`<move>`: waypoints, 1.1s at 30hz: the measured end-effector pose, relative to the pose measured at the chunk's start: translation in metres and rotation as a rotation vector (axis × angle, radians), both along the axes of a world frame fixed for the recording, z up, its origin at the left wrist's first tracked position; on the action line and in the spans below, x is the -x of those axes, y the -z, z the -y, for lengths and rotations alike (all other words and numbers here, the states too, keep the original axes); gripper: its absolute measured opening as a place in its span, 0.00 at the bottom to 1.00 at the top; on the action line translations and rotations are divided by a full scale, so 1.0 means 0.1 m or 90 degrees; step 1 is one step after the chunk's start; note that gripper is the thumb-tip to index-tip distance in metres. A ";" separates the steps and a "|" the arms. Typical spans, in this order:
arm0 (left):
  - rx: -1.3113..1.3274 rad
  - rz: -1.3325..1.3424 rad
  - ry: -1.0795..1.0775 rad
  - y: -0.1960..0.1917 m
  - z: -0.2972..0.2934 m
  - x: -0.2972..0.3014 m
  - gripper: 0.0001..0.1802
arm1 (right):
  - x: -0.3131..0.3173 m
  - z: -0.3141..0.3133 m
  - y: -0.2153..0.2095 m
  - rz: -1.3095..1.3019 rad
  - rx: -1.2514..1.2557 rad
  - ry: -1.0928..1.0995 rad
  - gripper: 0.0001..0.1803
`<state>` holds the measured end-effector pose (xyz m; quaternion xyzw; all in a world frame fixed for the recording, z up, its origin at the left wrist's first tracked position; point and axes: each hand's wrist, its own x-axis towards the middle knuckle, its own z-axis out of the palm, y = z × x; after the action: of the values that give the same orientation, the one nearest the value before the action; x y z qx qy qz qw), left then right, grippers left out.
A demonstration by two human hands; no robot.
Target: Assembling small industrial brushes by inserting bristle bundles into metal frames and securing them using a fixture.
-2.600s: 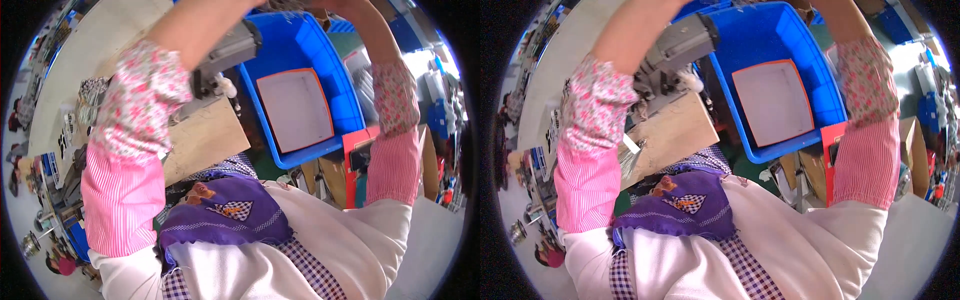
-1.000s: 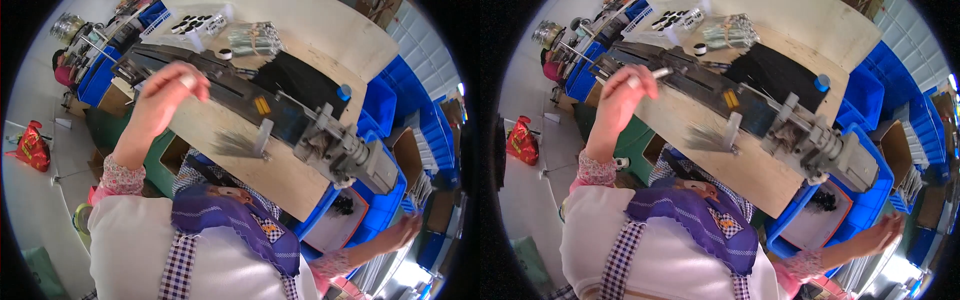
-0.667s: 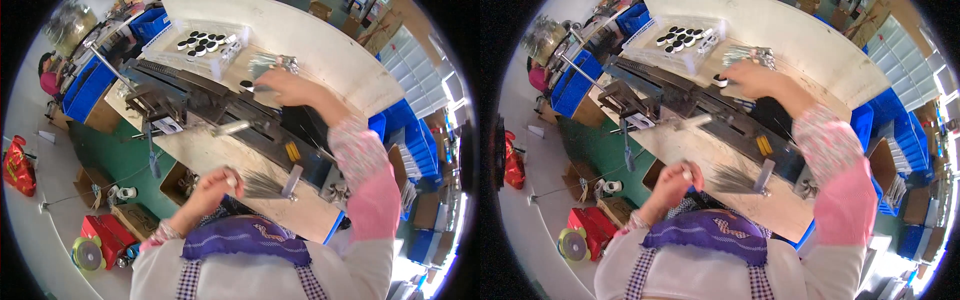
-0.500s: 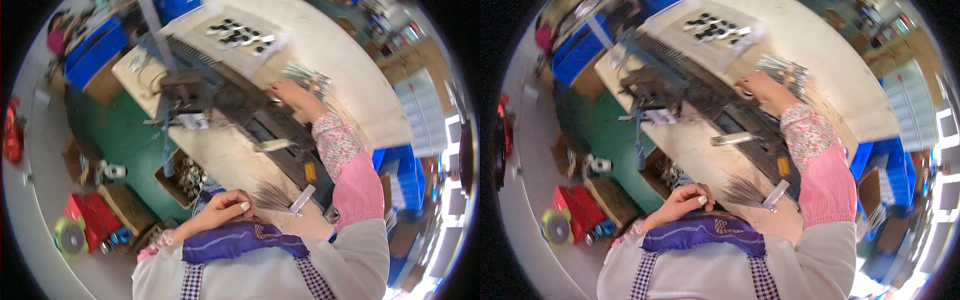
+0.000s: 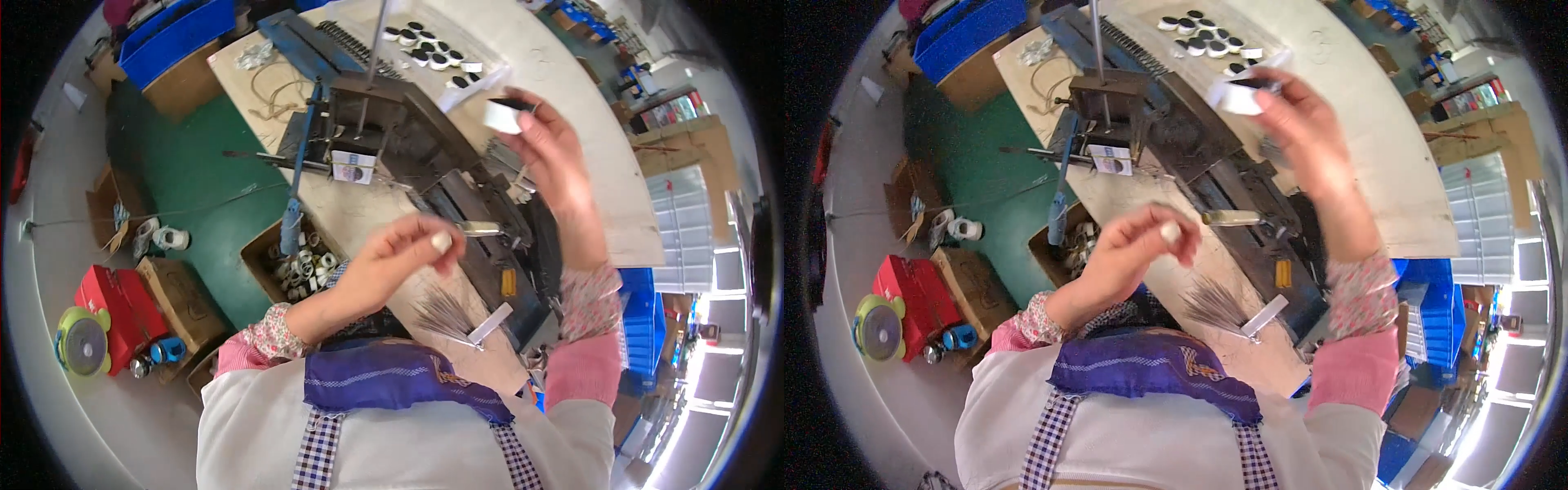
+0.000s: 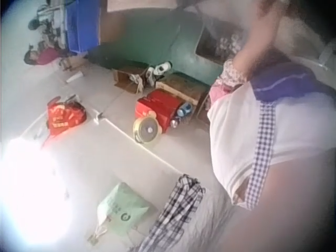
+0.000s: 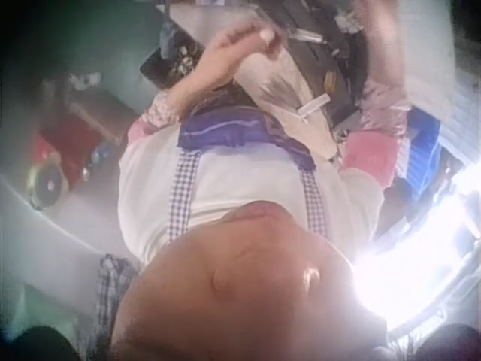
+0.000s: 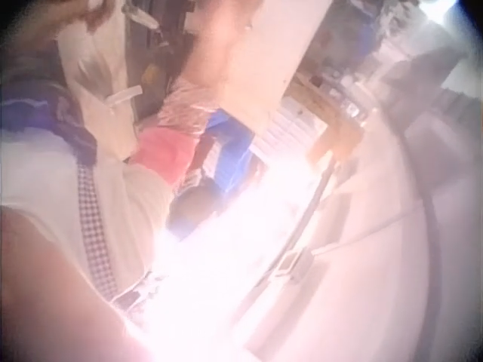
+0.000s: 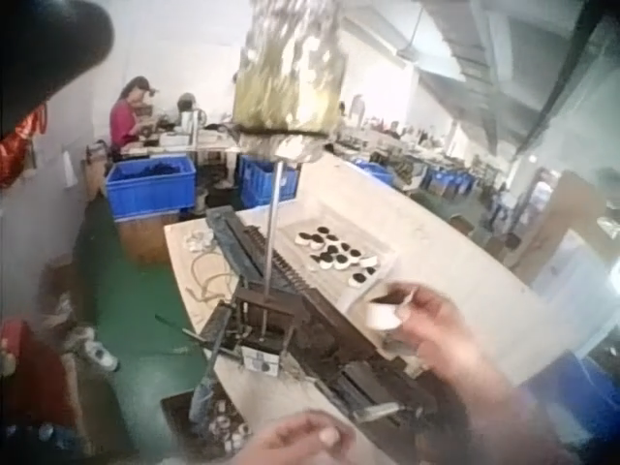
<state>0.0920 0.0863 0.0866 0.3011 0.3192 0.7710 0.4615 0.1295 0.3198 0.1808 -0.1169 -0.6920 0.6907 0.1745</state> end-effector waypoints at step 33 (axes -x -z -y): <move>-0.110 0.256 -0.411 0.33 0.38 0.53 0.08 | 0.79 1.05 -0.35 -0.143 -0.349 -0.026 0.14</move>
<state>0.0388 0.0486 0.0538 0.0659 0.2348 0.9442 0.2213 0.0503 0.2150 0.2154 0.0258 -0.8313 0.4900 0.2611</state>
